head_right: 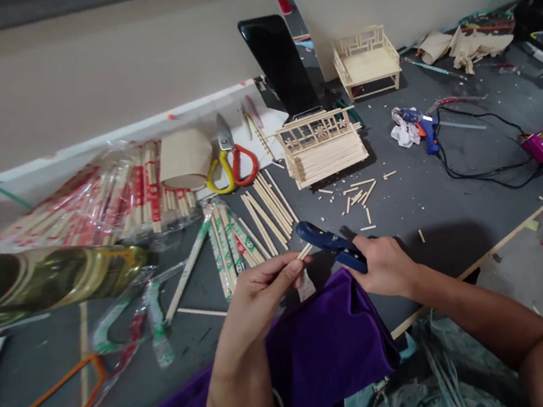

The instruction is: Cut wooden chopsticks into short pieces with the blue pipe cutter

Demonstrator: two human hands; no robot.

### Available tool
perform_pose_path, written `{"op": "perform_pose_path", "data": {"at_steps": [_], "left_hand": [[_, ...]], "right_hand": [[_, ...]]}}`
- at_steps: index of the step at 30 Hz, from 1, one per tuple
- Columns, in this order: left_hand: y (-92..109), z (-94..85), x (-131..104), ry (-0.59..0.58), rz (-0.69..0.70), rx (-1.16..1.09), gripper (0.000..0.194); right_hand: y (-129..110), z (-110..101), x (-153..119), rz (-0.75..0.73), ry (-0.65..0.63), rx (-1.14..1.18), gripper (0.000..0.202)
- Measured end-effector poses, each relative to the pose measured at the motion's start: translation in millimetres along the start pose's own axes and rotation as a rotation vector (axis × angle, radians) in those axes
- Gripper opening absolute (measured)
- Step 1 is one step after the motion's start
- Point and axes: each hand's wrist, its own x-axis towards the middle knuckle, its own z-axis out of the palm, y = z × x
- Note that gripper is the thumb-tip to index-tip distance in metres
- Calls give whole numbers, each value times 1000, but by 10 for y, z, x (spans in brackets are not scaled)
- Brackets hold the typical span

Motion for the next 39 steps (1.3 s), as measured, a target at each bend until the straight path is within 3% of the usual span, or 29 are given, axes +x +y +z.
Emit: {"op": "perform_pose_path", "data": {"at_steps": [11, 17, 21, 26, 31, 39], "left_hand": [[-44, 56, 66, 2, -15, -50, 32], [-38, -7, 33, 60, 5, -92, 32], [-15, 10, 18, 47, 4, -98, 32], [-2, 18, -2, 28, 10, -104, 32], [25, 9, -32, -1, 47, -138, 30], [71, 1, -86, -60, 68, -136, 33]], "right_hand": [[235, 212, 81, -23, 95, 7, 16], [163, 13, 41, 69, 18, 405, 14], [90, -137, -42, 116, -41, 596, 24], [-22, -163, -136, 106, 2, 353, 24], [-60, -68, -170, -15, 146, 156, 29], [-65, 23, -181, -87, 235, 9, 39]]}}
